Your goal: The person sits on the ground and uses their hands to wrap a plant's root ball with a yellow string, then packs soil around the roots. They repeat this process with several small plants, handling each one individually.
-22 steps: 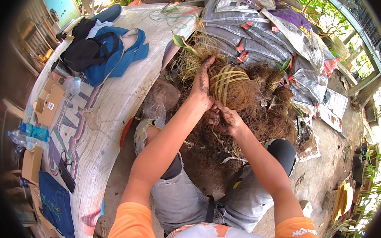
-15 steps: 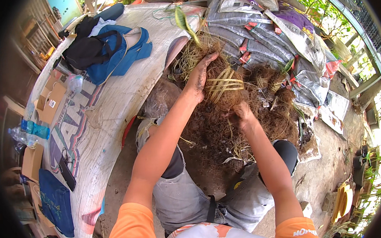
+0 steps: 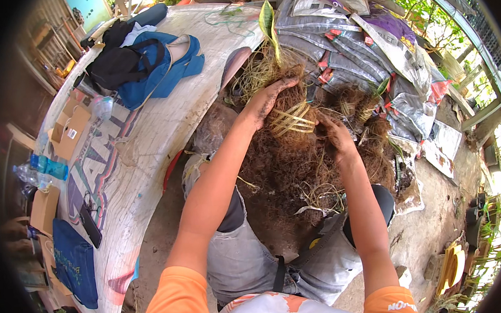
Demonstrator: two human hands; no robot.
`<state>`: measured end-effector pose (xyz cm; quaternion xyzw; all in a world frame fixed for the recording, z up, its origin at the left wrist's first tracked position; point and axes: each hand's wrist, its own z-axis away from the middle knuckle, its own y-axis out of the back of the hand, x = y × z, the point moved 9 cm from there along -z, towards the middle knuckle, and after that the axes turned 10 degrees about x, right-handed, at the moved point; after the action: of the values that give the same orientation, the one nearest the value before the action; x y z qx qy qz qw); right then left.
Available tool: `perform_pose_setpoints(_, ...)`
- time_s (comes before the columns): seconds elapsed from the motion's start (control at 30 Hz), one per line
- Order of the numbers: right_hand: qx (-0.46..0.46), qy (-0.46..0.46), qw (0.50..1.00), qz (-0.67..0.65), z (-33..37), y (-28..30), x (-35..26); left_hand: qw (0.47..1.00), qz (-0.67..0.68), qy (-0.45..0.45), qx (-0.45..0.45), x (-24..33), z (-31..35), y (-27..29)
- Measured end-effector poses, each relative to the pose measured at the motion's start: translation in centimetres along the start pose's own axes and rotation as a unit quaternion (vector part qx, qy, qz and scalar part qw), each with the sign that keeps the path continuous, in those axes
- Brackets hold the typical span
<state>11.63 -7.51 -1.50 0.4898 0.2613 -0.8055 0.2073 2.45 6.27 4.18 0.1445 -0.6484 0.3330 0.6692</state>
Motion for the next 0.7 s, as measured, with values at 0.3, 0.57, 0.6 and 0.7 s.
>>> perform_pose_setpoints(0.3, -0.033, 0.111, 0.993, 0.037, 2.5, -0.1, -4.4, 0.997, -0.02, -0.058, -0.038, -0.5, -1.2, 0.2)
perform_pose_setpoints(0.57, -0.005, 0.177, 0.98, 0.088, 4.8, -0.4, -5.6, 0.997, -0.038, -0.053, -0.036, -1.2, -1.9, -0.3)
perform_pose_setpoints(0.6, -0.009, 0.175, 0.981, 0.083, 4.9, -0.5, -5.6, 0.997, -0.047, -0.058, -0.035, -1.2, -2.1, -0.2)
perform_pose_setpoints(0.7, 0.001, 0.175, 0.983, 0.059, 5.0, -0.4, -5.9, 0.998, -0.042, -0.044, -0.034, -2.2, -2.7, -0.1)
